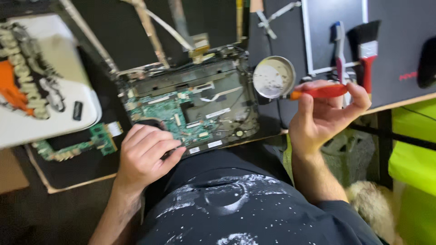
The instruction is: The person uses a screwdriver to remove screws from a circuit board and places them into a small metal container. They then lift the circuit board, flip it over, and place it back into the device chassis. The person continues to use the screwdriver to secure the board with screws.
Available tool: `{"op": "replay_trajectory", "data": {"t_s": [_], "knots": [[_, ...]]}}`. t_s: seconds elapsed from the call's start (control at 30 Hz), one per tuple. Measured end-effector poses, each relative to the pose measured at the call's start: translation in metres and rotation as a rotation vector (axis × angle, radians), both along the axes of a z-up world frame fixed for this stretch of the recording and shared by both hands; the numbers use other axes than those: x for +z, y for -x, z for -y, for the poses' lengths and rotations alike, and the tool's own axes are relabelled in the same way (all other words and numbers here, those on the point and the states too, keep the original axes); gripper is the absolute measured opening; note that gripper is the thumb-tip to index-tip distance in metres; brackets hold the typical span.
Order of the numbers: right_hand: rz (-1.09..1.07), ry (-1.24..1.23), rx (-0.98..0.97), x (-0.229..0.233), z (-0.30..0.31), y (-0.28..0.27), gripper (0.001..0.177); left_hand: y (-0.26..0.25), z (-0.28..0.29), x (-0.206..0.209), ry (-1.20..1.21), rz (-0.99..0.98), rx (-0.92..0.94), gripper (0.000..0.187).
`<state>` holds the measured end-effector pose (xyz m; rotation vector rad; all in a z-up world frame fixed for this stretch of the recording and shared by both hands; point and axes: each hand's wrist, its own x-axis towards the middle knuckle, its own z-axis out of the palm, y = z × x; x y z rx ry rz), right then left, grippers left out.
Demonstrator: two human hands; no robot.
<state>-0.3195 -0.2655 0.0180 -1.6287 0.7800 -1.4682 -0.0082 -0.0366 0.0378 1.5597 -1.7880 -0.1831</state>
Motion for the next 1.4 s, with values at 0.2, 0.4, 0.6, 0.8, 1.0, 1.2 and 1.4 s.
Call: {"op": "replay_trajectory", "data": {"t_s": [0.2,0.4,0.6,0.8,1.0,1.2,1.4], "knots": [[0.054,-0.229,0.243,0.007,-0.051,-0.053,0.058,-0.003,-0.001,0.001,0.104,-0.071,0.029,0.024],[0.001,-0.123,0.478,0.03,-0.077,-0.107,0.059,0.003,-0.006,-0.008,0.272,-0.085,0.133,0.037],[-0.071,-0.062,0.513,0.029,-0.081,-0.119,0.063,0.002,-0.013,-0.024,0.29,-0.094,0.189,0.037],[-0.083,-0.099,0.5,0.028,-0.087,-0.12,0.064,-0.002,-0.01,-0.019,0.31,-0.106,0.158,0.019],[-0.082,-0.033,0.5,0.02,-0.081,-0.115,0.063,-0.002,-0.009,-0.014,0.32,-0.044,0.173,0.017],[-0.095,0.095,0.5,0.015,-0.078,-0.11,0.06,-0.001,-0.008,-0.013,0.314,-0.021,0.187,0.02],[-0.083,0.102,0.505,0.02,-0.082,-0.113,0.065,0.0,-0.009,-0.013,0.297,-0.013,0.17,0.021]]}}
